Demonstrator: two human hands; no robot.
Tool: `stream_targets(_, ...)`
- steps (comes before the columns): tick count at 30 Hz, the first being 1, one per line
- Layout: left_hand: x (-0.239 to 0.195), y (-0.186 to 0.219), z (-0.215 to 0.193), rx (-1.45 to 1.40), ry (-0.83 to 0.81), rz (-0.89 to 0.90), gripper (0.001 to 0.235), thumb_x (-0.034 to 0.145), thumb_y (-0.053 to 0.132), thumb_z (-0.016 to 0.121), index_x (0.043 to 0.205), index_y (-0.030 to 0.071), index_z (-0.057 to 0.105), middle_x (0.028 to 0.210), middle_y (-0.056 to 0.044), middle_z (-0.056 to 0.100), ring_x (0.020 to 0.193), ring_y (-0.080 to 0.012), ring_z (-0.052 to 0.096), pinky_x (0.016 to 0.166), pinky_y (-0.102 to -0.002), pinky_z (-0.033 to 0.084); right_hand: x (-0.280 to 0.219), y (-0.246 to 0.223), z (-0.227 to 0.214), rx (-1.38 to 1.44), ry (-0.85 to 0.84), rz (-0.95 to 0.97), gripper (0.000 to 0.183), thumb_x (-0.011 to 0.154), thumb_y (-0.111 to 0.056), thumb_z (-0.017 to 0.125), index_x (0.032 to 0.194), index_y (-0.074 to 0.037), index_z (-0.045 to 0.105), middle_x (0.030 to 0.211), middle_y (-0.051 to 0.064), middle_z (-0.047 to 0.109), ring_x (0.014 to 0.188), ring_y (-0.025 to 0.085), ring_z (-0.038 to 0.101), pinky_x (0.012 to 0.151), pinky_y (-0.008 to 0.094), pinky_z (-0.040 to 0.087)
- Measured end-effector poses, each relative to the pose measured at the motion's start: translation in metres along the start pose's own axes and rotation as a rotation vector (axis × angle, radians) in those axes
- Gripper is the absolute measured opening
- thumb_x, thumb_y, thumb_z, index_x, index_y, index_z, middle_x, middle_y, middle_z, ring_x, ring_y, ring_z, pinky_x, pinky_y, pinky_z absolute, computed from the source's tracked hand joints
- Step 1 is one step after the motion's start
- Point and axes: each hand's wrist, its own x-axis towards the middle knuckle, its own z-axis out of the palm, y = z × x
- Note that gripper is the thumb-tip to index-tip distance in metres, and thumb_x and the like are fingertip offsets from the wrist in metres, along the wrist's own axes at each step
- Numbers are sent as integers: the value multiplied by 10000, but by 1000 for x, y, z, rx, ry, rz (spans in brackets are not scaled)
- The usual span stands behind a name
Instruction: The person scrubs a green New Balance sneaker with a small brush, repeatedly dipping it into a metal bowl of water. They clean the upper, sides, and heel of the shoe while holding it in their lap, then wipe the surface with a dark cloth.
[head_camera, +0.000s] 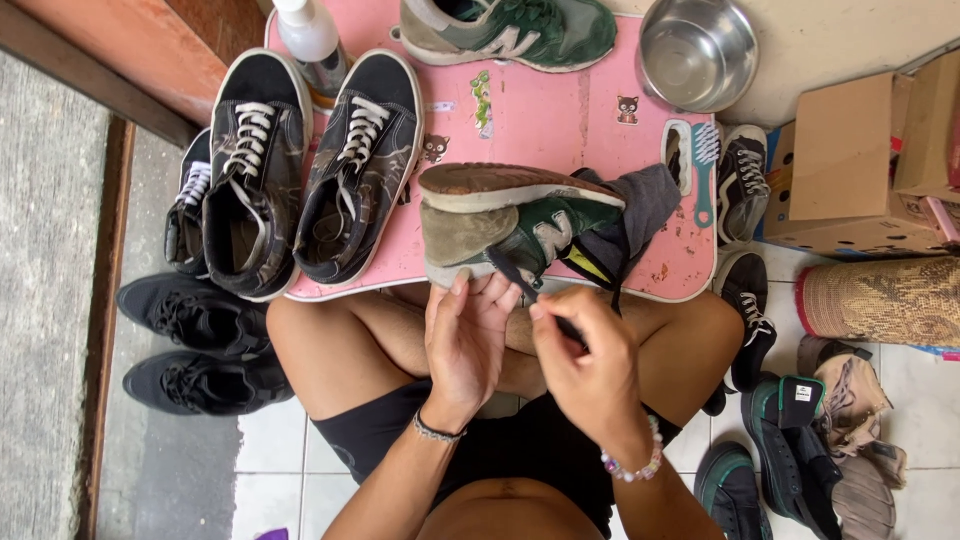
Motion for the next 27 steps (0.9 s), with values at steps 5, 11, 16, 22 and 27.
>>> stream_targets(5, 2, -6, -9, 107, 99, 108, 203, 1183, 120, 516, 1267, 116, 701, 1146, -90, 875, 1168, -315, 815, 1173, -587, 612, 9, 16, -5, -22, 55, -82, 65, 1030, 22, 786, 982, -21, 775, 903, 154, 817, 788, 287, 824, 738, 395, 654)
stream_targets(11, 4, 2, -10, 84, 92, 95, 258, 1184, 111, 507, 1298, 99, 739, 1201, -143, 881, 1227, -372, 820, 1174, -594, 610, 28, 16, -14, -6, 1, -175, 99, 1008, 84, 779, 968, -7, 779, 886, 160, 810, 806, 324, 832, 721, 401, 651)
stream_targets(16, 3, 14, -9, 87, 92, 59, 255, 1173, 109, 523, 1286, 110, 751, 1205, -148, 882, 1217, -373, 824, 1167, -584, 612, 38, 16, -23, -81, -65, -237, 143, 963, 83, 812, 927, -55, 801, 872, 102, 825, 798, 294, 840, 741, 376, 669)
stream_targets(22, 5, 41, -2, 192, 88, 7, 251, 1163, 93, 558, 1288, 74, 774, 1204, -181, 884, 1187, -369, 846, 1109, -538, 663, 51, 18, -34, -162, -8, -408, 91, 999, 97, 807, 977, 9, 805, 831, 106, 776, 612, 262, 715, 586, 359, 603)
stream_targets(27, 8, 66, 10, 193, 39, -42, 236, 1171, 84, 556, 1312, 24, 736, 1237, -212, 865, 1154, -383, 846, 1038, -536, 707, 54, 19, -48, -116, -37, -512, 131, 939, 140, 824, 984, 17, 820, 832, 95, 801, 578, 241, 696, 570, 338, 581)
